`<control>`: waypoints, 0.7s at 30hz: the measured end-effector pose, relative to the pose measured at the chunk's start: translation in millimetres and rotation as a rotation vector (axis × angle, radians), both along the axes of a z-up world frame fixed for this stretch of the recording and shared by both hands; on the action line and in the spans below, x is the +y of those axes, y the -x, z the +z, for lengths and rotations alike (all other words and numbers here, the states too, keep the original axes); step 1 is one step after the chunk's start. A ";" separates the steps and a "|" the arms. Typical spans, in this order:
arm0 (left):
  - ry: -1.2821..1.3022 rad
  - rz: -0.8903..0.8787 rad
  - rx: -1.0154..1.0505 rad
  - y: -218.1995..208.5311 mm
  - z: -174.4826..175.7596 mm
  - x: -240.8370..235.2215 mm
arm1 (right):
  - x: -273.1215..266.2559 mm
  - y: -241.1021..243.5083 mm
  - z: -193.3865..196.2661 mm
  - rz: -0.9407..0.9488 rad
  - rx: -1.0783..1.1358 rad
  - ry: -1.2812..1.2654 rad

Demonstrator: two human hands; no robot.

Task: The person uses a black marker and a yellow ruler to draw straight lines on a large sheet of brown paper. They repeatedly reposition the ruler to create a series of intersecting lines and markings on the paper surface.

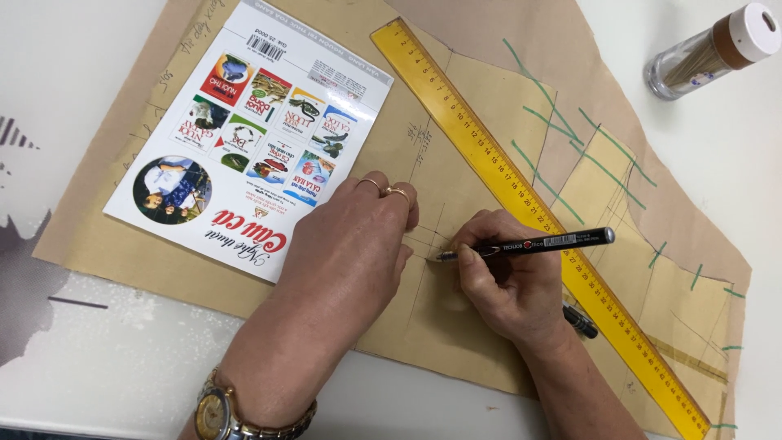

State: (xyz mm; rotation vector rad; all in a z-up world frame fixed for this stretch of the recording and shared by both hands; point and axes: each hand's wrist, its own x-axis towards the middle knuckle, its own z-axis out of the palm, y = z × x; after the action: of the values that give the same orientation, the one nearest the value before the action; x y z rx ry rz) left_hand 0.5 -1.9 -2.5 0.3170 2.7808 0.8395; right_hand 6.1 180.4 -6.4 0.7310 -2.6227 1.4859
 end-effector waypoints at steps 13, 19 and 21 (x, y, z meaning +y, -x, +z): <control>-0.011 0.004 -0.026 -0.1 1.1 0.3 | 0.9 3.7 21.5 -0.245 -0.062 0.303; 0.011 0.005 -0.073 0.7 16.8 -1.8 | -21.0 20.7 45.1 -0.210 -0.114 0.292; 0.053 0.024 -0.095 1.6 22.5 -3.4 | -27.3 27.1 45.5 -0.192 -0.105 0.241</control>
State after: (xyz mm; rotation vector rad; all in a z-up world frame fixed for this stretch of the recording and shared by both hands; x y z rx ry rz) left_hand -1.1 -5.3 20.1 0.2290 2.7187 0.7636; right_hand -21.0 153.0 39.2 0.3783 -2.4381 1.7803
